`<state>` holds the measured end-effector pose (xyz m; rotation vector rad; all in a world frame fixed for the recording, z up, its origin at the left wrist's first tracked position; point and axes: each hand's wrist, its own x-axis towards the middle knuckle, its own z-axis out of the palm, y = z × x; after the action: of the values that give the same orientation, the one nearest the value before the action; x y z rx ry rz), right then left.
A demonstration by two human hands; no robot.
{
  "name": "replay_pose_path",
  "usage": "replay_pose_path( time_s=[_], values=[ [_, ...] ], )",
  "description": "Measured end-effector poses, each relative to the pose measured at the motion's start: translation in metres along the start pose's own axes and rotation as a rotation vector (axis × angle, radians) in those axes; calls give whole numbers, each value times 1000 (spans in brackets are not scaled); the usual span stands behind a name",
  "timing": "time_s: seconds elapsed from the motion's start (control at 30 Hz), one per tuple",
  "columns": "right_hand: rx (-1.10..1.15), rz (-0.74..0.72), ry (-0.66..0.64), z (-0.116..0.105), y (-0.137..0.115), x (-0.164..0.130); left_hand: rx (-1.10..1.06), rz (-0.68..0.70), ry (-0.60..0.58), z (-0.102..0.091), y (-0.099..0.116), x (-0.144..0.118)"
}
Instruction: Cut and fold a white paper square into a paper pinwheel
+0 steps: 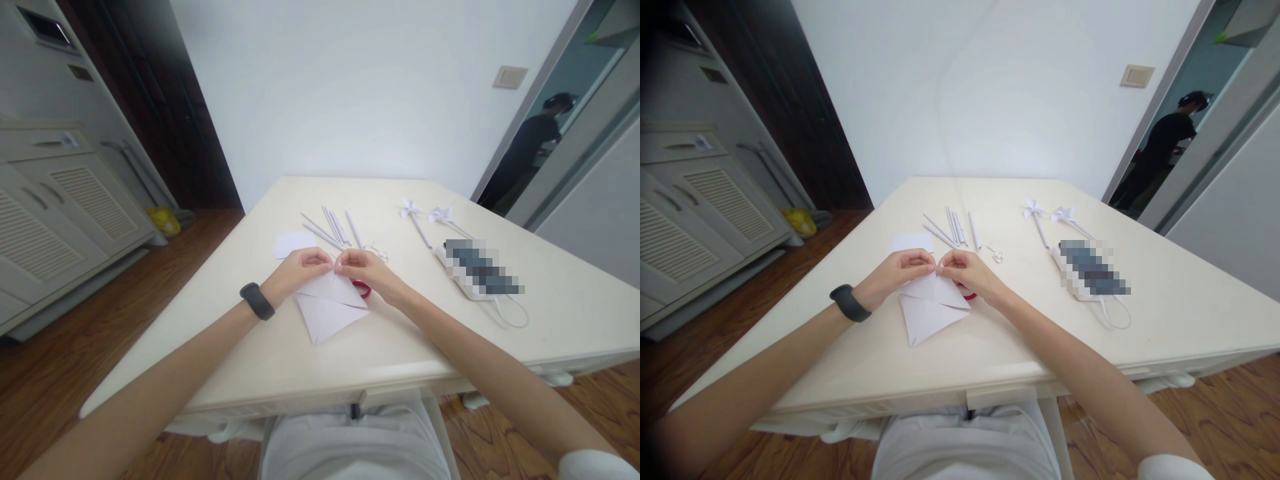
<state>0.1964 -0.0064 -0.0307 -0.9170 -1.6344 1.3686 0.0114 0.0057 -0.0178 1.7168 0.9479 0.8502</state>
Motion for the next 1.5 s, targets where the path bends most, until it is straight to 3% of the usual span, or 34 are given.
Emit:
replay_pose_path(
  time_s=[0.63, 0.9, 1.03, 1.27, 1.5],
  values=[
    [97, -11, -12, 1, -5, -2, -17, 85, 42, 2, 6, -3],
    [-18, -68, 22, 1, -1, 0, 27, 106, 39, 3, 5, -3],
    [-102, -50, 37, 1, -3, 0, 36, 57, 36, 2, 4, -2],
    [-231, -226, 94, 2, -7, 0, -142, -86, -76, -2, 3, -4],
    [-267, -281, 115, 2, -4, -1, -279, -131, -125, -1, -1, -4]
  ],
)
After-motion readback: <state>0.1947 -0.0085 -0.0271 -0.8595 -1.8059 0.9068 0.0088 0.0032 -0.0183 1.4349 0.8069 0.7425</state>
